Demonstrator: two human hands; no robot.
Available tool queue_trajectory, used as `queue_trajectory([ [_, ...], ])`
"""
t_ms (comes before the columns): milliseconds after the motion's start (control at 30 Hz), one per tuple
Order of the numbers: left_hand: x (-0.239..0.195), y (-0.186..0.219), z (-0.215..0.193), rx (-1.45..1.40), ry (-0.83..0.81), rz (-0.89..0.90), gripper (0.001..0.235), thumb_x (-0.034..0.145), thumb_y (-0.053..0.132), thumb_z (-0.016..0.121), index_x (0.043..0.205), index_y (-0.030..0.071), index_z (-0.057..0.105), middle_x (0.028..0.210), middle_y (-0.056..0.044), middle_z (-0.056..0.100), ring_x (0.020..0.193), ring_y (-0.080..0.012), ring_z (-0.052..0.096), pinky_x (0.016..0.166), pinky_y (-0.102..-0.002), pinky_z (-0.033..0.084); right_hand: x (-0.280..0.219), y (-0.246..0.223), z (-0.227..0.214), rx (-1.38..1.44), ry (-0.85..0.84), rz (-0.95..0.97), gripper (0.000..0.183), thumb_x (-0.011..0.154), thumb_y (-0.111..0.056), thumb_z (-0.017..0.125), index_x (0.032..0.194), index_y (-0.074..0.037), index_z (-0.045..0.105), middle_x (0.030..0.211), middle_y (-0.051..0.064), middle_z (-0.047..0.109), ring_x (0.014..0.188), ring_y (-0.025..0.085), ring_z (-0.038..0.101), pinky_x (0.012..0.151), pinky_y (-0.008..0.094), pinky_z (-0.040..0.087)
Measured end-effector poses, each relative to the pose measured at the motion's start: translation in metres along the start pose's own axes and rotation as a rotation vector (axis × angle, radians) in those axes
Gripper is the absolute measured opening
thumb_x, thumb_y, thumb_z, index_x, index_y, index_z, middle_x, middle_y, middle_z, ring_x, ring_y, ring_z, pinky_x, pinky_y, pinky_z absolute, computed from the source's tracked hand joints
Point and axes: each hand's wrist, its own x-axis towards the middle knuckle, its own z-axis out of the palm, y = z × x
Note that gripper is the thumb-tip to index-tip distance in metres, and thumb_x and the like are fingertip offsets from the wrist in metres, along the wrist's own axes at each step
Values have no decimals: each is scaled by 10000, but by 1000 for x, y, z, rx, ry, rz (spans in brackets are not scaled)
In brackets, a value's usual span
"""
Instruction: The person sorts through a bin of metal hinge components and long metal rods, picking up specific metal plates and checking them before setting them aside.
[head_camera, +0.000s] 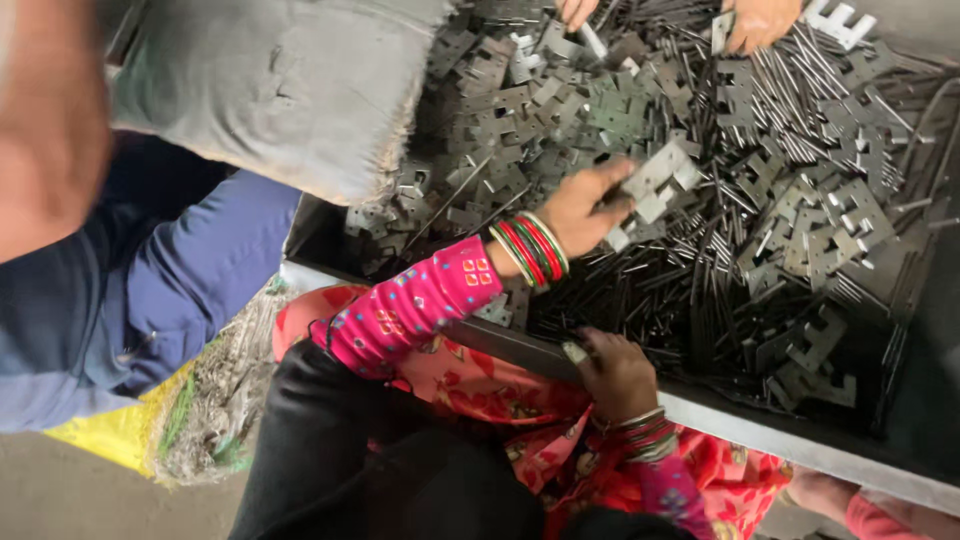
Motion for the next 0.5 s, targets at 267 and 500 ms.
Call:
queue_trajectory([
  [267, 18, 75, -89, 845, 147, 46, 537, 852, 69, 641, 1375, 107, 523, 710, -117, 689, 605, -339, 679, 556, -471, 538, 4, -20, 9, -335, 208, -165, 216, 894, -285, 728, 876, -73, 689, 818, 95, 680, 812, 319, 653, 729, 435, 526],
  [500, 24, 44, -174, 1298, 410, 119, 495, 720, 100, 684, 1204, 154, 596, 811, -86, 732, 628, -328, 700, 507, -463, 537, 4, -20, 12, -350, 179, -97, 221, 883, -284, 738, 881, -66, 703, 781, 88, 681, 778, 315, 650, 705, 430, 530],
])
